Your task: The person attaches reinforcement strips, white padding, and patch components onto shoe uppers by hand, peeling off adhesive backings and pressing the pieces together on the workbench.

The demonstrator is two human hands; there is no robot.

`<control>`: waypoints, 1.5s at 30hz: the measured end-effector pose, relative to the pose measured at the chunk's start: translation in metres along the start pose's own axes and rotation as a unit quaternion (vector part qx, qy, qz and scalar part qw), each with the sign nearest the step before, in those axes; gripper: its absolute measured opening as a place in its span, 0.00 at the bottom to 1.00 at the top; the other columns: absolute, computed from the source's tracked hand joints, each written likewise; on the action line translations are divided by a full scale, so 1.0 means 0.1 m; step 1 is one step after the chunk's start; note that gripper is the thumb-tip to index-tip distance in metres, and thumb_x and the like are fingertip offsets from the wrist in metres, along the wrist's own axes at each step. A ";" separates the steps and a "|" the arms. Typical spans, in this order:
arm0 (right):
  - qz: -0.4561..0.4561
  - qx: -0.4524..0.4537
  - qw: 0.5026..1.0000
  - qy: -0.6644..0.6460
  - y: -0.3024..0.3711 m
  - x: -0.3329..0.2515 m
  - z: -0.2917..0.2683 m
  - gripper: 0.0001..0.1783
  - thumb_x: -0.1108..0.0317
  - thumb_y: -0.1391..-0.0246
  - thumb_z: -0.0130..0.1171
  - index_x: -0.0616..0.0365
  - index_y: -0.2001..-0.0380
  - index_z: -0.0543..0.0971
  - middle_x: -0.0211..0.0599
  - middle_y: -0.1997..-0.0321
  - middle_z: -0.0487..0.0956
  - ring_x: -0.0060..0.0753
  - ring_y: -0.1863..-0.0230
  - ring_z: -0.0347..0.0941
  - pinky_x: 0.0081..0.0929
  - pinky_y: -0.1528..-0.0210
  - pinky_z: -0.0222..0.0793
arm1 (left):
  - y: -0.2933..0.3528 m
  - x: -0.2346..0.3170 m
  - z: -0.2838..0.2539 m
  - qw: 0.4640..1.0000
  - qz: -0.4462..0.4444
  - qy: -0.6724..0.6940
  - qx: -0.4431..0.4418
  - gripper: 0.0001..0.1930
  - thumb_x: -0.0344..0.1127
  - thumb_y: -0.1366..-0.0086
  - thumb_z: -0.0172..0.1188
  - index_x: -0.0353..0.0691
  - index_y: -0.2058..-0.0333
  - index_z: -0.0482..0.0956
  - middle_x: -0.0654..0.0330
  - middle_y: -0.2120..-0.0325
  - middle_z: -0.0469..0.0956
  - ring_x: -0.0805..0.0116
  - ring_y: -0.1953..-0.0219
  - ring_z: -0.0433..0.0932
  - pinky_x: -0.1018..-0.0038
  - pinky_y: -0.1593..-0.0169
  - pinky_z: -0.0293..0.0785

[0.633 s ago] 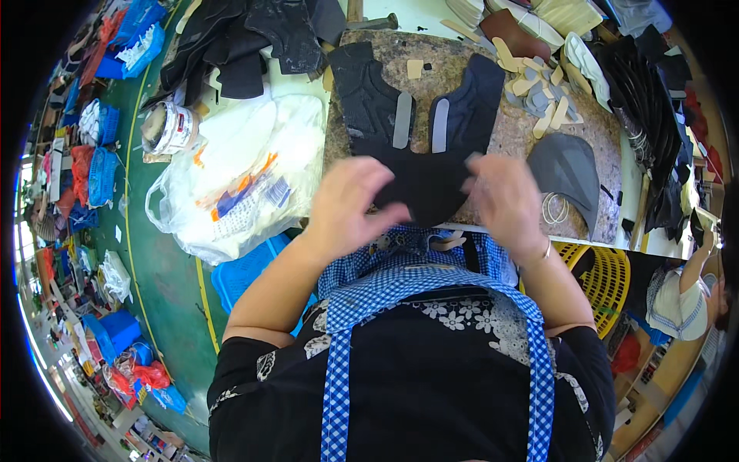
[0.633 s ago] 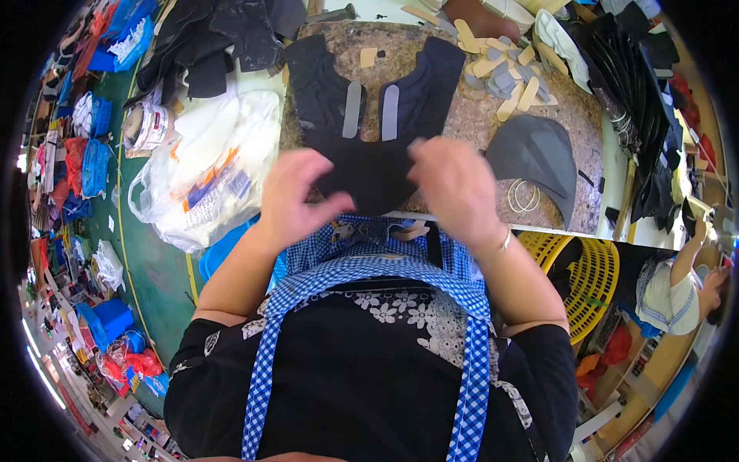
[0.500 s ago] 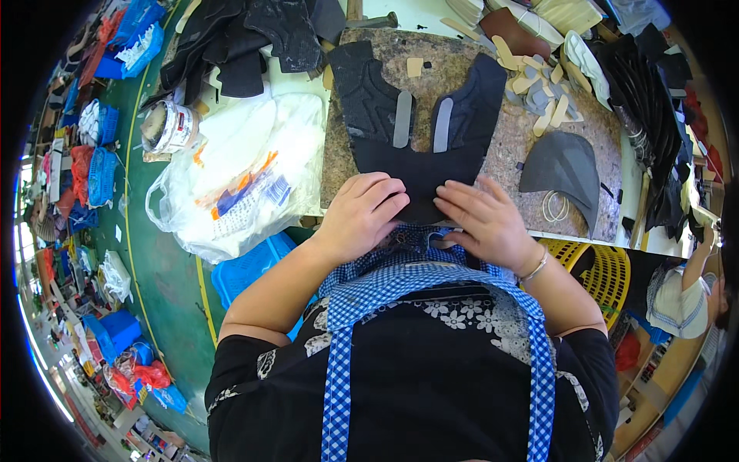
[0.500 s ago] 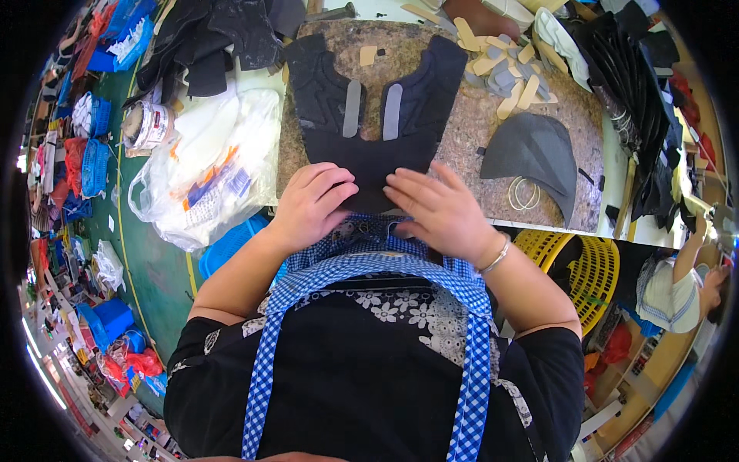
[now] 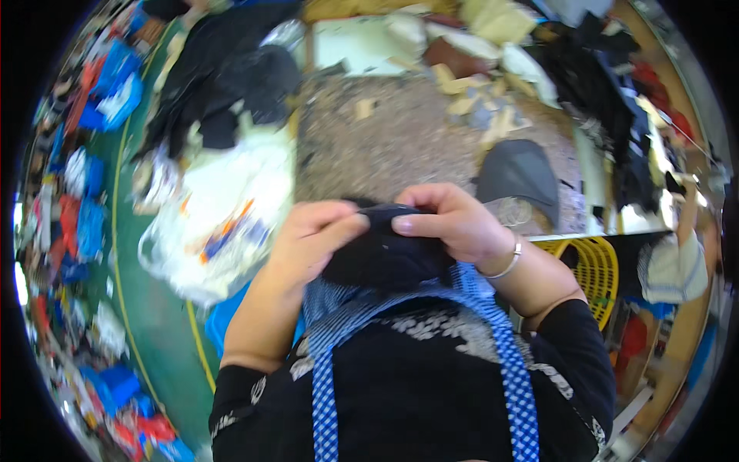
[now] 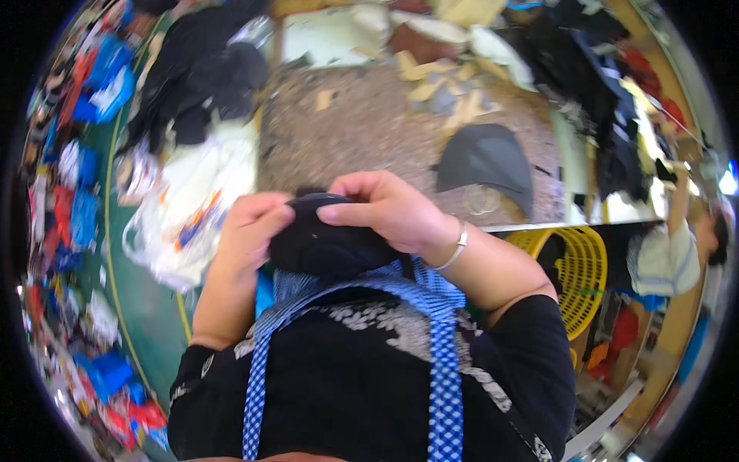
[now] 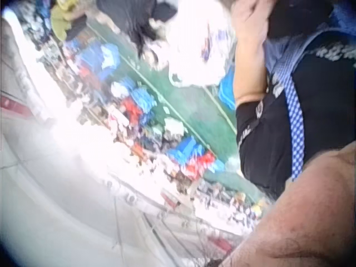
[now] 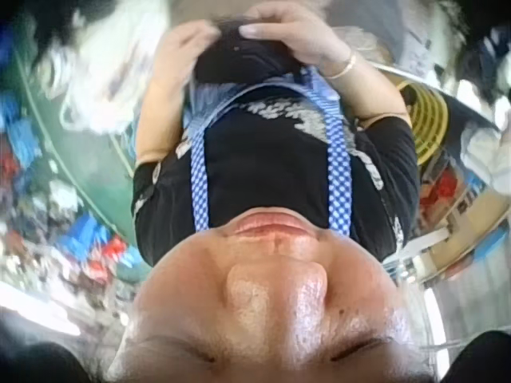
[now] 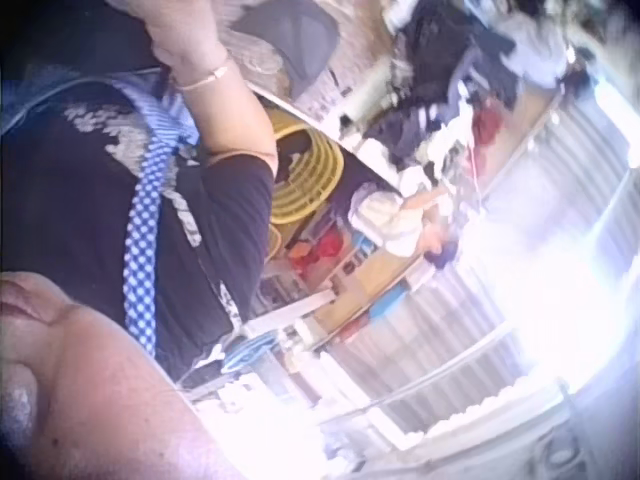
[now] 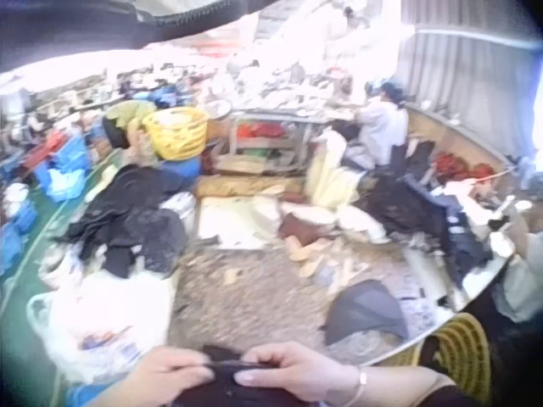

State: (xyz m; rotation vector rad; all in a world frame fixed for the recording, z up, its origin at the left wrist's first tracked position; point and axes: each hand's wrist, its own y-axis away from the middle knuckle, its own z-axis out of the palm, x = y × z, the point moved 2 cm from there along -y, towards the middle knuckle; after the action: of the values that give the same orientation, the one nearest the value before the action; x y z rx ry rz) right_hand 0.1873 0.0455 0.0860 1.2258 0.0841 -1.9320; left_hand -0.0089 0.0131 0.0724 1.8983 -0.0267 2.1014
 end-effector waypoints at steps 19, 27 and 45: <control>-0.136 0.657 0.280 0.687 1.55 -2.57 -4.60 0.23 0.45 0.47 0.46 0.46 0.56 0.76 0.43 0.59 0.78 0.49 0.57 0.73 0.39 0.57 0.68 | 0.37 1.37 0.38 0.774 0.604 0.072 -0.179 0.04 0.31 0.45 0.60 0.41 0.75 0.82 0.73 0.66 0.76 0.74 0.62 0.70 0.78 0.71 0.55; -0.218 0.719 0.144 0.644 1.21 -2.13 -3.27 0.23 0.43 0.51 0.52 0.50 0.62 0.78 0.40 0.58 0.77 0.44 0.56 0.72 0.37 0.55 0.66 | -0.27 1.13 -0.07 0.927 0.373 -0.012 0.029 0.08 0.37 0.43 0.59 0.39 0.69 0.75 0.59 0.66 0.76 0.73 0.66 0.73 0.79 0.65 0.67; -0.356 0.228 0.813 0.401 0.19 -0.58 -0.99 0.32 0.65 0.54 0.60 0.59 0.46 0.63 0.39 0.48 0.69 0.34 0.46 0.65 0.26 0.50 0.64 | -0.79 0.61 -0.59 0.847 0.284 -0.445 0.061 0.17 0.29 0.48 0.60 0.34 0.59 0.71 0.55 0.74 0.76 0.69 0.74 0.74 0.73 0.67 0.70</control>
State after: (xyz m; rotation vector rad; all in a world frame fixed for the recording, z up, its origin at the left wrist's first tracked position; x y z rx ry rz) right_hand 0.2815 0.1130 0.0860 2.5748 0.6259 -1.9091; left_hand -0.0521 0.1143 0.1097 3.0505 -0.7520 1.2635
